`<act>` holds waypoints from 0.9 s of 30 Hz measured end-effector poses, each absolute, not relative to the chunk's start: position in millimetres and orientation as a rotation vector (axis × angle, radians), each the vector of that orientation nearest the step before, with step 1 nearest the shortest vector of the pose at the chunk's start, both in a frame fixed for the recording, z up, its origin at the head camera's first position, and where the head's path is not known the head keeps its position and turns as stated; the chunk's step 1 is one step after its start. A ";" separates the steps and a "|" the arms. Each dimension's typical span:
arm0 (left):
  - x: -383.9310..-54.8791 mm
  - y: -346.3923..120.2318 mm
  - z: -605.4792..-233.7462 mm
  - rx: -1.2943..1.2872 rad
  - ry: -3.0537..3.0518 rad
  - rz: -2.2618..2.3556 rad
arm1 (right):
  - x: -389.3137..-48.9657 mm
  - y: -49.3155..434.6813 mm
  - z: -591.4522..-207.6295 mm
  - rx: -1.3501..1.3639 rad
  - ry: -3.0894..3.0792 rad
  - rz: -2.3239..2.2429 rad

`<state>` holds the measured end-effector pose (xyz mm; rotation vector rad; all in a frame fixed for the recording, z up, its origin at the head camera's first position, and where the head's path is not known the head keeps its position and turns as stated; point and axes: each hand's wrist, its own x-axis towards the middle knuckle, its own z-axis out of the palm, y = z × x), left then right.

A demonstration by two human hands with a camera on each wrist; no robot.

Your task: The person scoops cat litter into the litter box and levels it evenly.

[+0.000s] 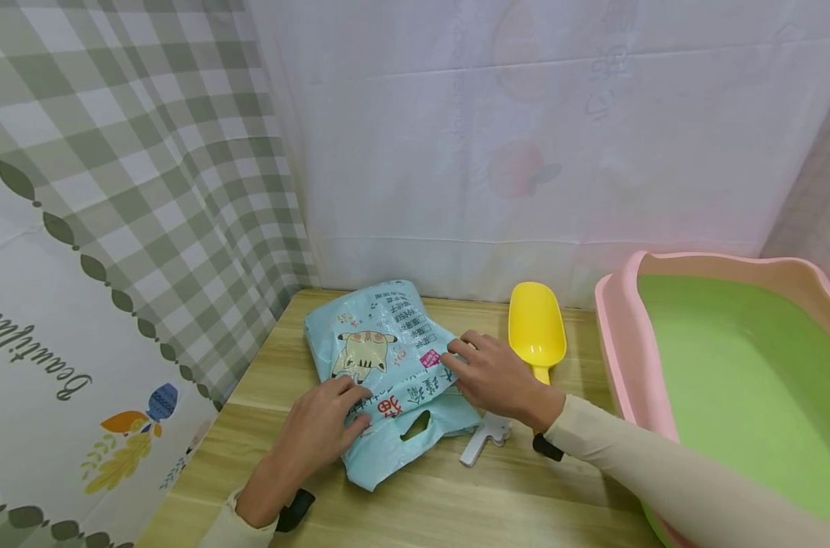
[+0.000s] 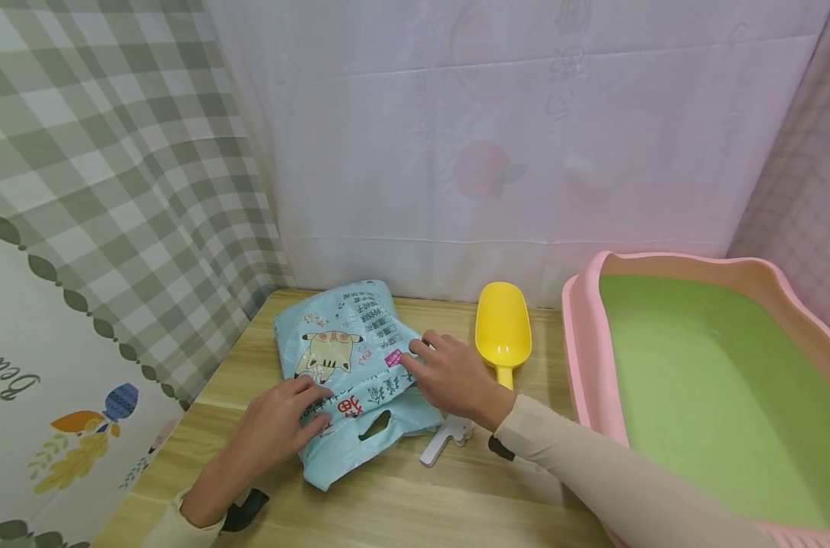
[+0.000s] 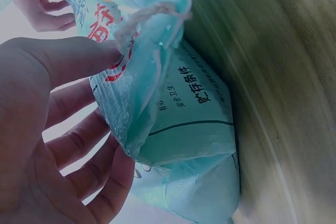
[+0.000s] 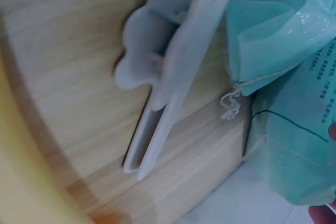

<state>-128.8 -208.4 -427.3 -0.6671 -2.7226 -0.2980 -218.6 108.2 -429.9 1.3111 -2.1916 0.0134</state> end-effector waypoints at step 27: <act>-135.3 -177.1 -408.6 -0.982 -2.637 -0.195 | -209.6 107.7 -405.1 1.335 -2.317 0.161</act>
